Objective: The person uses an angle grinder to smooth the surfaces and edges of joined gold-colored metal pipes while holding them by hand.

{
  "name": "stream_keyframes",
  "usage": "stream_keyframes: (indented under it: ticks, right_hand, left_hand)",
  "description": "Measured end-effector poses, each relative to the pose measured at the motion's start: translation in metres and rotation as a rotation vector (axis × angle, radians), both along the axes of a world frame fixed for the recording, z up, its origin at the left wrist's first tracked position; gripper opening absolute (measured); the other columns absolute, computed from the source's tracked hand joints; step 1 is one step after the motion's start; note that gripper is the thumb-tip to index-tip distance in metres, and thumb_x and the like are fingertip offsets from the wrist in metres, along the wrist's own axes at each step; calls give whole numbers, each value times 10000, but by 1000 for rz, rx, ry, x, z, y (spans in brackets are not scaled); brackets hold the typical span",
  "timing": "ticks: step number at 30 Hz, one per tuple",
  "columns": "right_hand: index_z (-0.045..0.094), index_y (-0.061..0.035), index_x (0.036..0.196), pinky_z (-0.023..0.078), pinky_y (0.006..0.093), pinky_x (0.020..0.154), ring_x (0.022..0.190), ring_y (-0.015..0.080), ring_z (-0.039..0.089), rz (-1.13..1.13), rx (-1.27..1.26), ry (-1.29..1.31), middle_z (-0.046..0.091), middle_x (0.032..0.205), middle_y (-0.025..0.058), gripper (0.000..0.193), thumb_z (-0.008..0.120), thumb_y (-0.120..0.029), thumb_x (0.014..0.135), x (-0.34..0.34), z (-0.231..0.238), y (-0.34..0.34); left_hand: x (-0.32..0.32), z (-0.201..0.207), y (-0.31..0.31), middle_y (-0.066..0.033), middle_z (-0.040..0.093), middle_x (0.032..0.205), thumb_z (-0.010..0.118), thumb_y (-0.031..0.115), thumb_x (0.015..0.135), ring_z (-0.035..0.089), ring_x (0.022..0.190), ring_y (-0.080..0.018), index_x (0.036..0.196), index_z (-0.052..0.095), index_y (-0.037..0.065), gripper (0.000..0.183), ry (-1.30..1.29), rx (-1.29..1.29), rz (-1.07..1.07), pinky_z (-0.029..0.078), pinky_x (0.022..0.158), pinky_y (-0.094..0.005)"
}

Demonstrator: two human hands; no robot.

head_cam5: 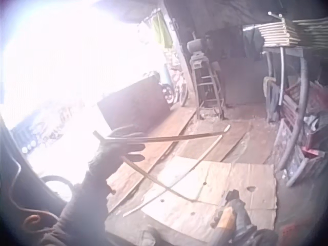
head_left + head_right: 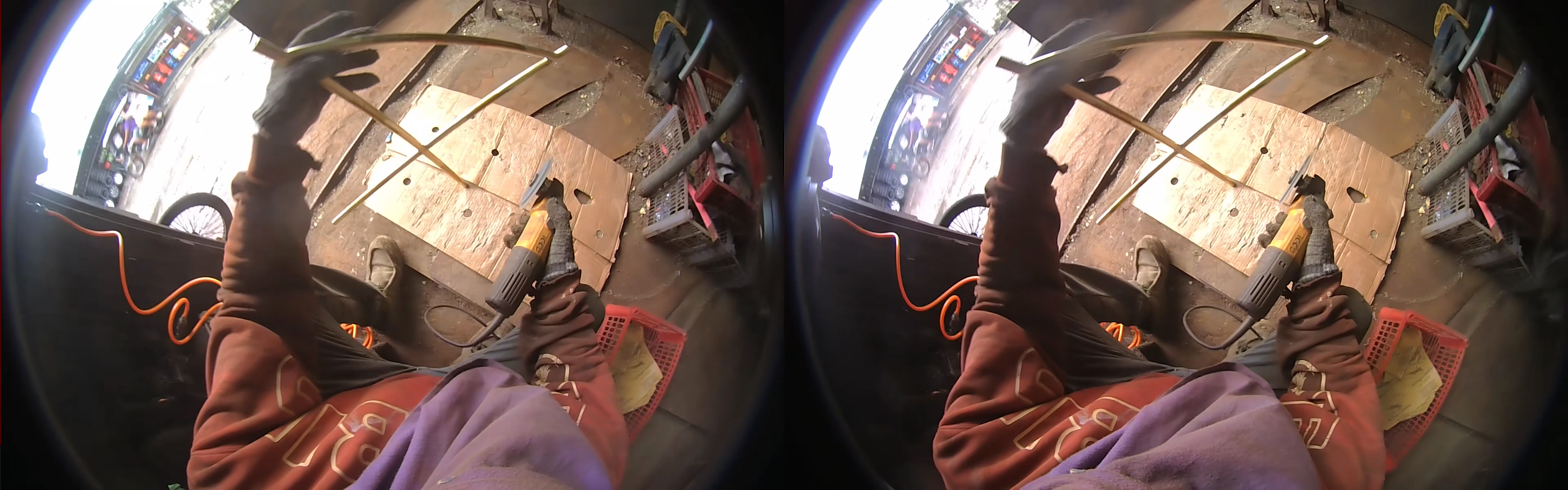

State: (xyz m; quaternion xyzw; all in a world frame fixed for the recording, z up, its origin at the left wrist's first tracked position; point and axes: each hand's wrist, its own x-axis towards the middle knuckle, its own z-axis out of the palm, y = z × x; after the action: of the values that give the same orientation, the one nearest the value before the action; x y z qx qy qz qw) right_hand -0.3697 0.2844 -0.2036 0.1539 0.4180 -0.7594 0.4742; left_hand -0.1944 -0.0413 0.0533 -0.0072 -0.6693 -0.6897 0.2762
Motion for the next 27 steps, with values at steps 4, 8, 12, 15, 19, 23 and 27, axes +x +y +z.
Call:
stream_keyframes:
  ticks: [4, 8, 12, 15, 19, 23, 27]
  right_hand:
    - [515, -22, 1135, 611, 550, 682, 734, 325, 671, 154, -195, -76, 607, 900, 147, 550, 720, -447, 852, 21, 14, 3]
    - [526, -53, 1222, 627, 441, 625, 718, 266, 692, 437, -476, 186, 638, 932, 134, 559, 760, -390, 842, 44, 44, 12]
    - [539, -35, 1176, 623, 372, 667, 786, 233, 695, 441, -303, 310, 657, 965, 123, 498, 819, -157, 782, 69, 44, 0]
    - [543, -50, 1109, 591, 334, 670, 771, 187, 677, 605, -319, 310, 656, 936, 90, 465, 842, -142, 765, 84, 48, -19]
    - [546, -49, 1091, 580, 343, 701, 781, 186, 671, 699, -283, 394, 655, 952, 96, 455, 829, -141, 746, 96, 56, -28]
    - [543, -53, 1097, 579, 342, 706, 787, 186, 672, 629, -268, 394, 653, 952, 97, 458, 828, -157, 754, 102, 53, -35]
    - [530, -45, 1070, 582, 333, 662, 752, 175, 667, 555, -186, 418, 650, 931, 95, 481, 861, -180, 747, 113, 49, -47]
  left_hand:
    - [32, 24, -9, -307, 523, 1377, 598, 354, 972, 727, 918, -315, 1440, 377, -86, 679, -204, -195, 159, 635, 722, -382]
    - [36, 16, -16, -274, 642, 1190, 648, 214, 963, 725, 748, -242, 1262, 556, 3, 377, -77, -1091, 515, 597, 612, -326]
    - [48, 9, -10, -162, 661, 1030, 676, 94, 925, 678, 737, -182, 1182, 606, 12, 279, -112, -698, 405, 552, 582, -283]
    - [59, 7, 3, -96, 639, 878, 682, 80, 909, 612, 679, -139, 1248, 596, 3, 357, -199, -490, 372, 515, 561, -260]
    - [40, 8, 18, -83, 651, 688, 587, 315, 1000, 567, 540, -111, 1170, 648, -49, 406, -173, -711, 594, 414, 478, -242]
    - [43, 4, 8, -101, 609, 961, 621, 151, 926, 641, 749, -167, 1211, 616, -6, 325, -122, -621, 482, 547, 583, -292]
    - [49, -3, 2, -85, 568, 944, 603, 169, 959, 649, 751, -161, 1241, 596, -1, 329, -359, -1180, 988, 626, 652, -358]
